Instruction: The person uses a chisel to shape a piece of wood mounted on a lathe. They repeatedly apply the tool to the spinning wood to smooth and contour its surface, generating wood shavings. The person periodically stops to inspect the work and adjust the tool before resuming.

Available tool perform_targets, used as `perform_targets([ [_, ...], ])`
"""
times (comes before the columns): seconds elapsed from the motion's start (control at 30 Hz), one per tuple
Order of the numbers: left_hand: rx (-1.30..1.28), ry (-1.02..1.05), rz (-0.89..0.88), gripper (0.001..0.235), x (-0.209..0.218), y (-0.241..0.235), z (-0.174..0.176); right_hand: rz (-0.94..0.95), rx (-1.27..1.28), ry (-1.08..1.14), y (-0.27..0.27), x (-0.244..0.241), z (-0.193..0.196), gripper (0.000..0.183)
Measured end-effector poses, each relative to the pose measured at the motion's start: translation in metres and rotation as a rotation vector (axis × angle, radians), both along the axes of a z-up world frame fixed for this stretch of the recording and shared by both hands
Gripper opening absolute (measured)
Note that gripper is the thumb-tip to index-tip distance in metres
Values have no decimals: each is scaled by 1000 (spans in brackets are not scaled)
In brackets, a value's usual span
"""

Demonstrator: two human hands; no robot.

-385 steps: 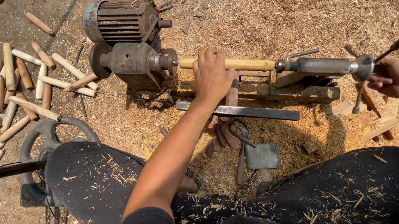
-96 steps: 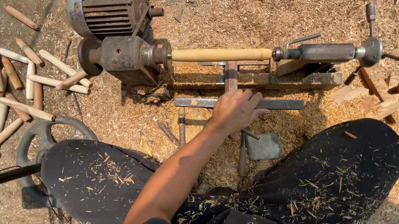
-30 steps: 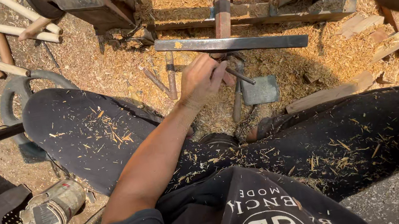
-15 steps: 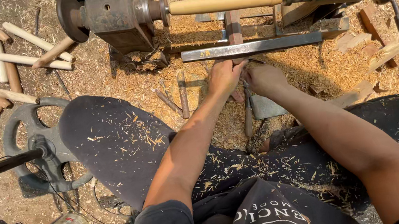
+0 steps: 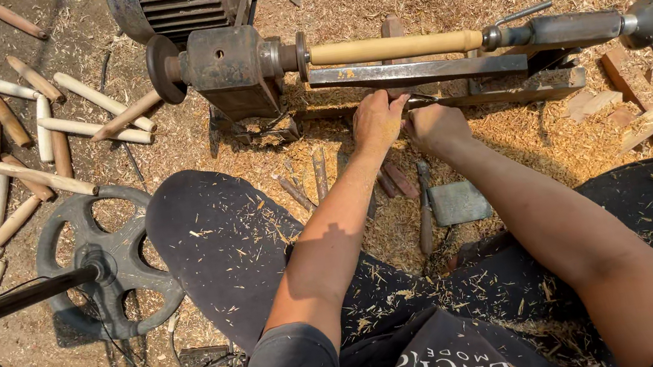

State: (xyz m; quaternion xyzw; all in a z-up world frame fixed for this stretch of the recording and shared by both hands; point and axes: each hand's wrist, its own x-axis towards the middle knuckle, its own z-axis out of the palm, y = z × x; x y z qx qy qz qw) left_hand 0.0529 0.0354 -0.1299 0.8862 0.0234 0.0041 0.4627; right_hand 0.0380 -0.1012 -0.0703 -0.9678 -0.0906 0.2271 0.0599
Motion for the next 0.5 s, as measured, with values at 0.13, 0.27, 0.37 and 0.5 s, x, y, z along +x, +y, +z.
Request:
perform_targets([
  [0.13,61,33,-11,39,3,2,0,-22,20,-14,-1,2,-2,34],
  [0.27,67,53,-25,38,-6,3,2,23,-19,35,-16,-4,-37,43],
  [0.37,82,136,-53,41,-1,4,10,93,-94,113,-24,7,-72,45],
  [0.5,117,123,-73,45,-7,7,13,-78,75,37,-31,-2,-124,36],
])
